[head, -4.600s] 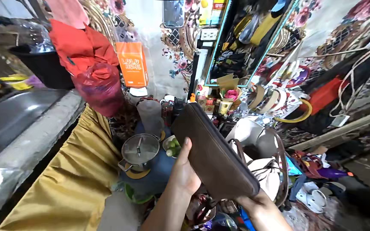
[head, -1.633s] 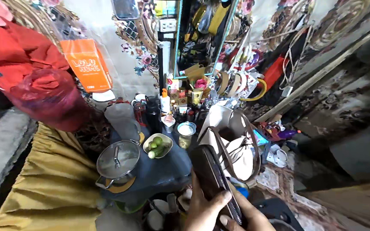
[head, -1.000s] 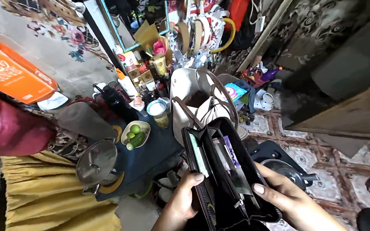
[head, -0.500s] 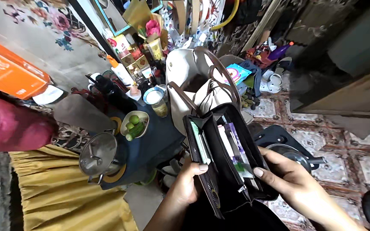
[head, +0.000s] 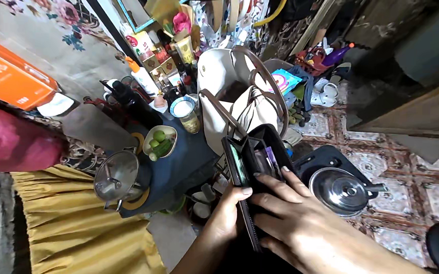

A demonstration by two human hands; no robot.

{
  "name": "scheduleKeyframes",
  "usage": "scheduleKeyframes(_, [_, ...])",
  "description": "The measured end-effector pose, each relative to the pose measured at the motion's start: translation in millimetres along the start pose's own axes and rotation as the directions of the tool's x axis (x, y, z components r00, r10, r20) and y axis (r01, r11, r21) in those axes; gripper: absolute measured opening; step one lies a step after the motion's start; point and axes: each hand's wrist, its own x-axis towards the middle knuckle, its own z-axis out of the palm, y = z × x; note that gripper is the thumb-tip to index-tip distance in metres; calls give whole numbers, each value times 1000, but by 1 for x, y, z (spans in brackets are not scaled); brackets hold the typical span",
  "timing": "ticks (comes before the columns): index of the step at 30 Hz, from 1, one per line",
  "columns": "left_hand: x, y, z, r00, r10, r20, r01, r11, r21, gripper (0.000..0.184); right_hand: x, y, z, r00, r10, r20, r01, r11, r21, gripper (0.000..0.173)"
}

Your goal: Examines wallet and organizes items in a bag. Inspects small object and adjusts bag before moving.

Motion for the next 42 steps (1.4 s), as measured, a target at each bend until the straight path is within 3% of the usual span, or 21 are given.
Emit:
scheduleKeyframes(3, [-5,-1,10,985,-76,-153,81,996,25,20,4,-4,6,1000,6,18,-6,1000,24,19])
scheduleKeyframes(6, [-7,0,9,987,-69,-147,78,996,54,30,6,0,9,1000,-14,2,13,998,58,15])
scheduleKeyframes(9, [-6,-2,4,990,12,-140,2,995,104,42,3,11,2,997,-18,-75,38,961,275,19])
scheduleKeyframes(11, [-6,-1,3,981,77,-176,-41,979,199,58,-1,24,-12,982,77,-172,29,838,545,23])
scheduleKeyframes(13, [-8,5,6,972,135,-195,-77,958,276,75,-7,36,-31,938,272,-217,-7,638,770,18])
scheduleKeyframes(17, [-13,13,9,948,265,-175,-206,932,298,88,-19,60,-41,805,583,-109,-2,187,982,12])
scheduleKeyframes(19, [-14,14,8,938,284,-198,-227,937,266,86,-25,65,-38,769,639,-6,-98,128,987,26])
scheduleKeyframes(24, [-16,20,0,930,279,-239,-254,959,128,69,-32,48,-7,635,723,271,-365,-28,931,28])
scheduleKeyframes(26, [-16,24,-1,924,301,-238,-291,954,74,61,-30,40,7,639,728,249,-416,55,908,23])
scheduleKeyframes(29, [-17,30,0,911,319,-259,-326,945,19,58,-27,33,18,739,674,10,-437,468,768,14])
scheduleKeyframes(31, [-17,33,0,903,329,-277,-342,940,1,55,-23,31,19,801,596,-58,-407,612,679,24])
scheduleKeyframes(35, [-17,38,-3,898,368,-240,-383,924,-18,50,-16,28,26,873,488,-22,-392,728,563,47])
scheduleKeyframes(39, [-18,39,-4,892,381,-244,-400,916,-31,50,-6,18,43,875,484,-25,-425,792,438,69])
scheduleKeyframes(42, [-16,36,-6,877,408,-253,-425,905,-11,66,3,11,56,843,536,-46,-471,776,420,64])
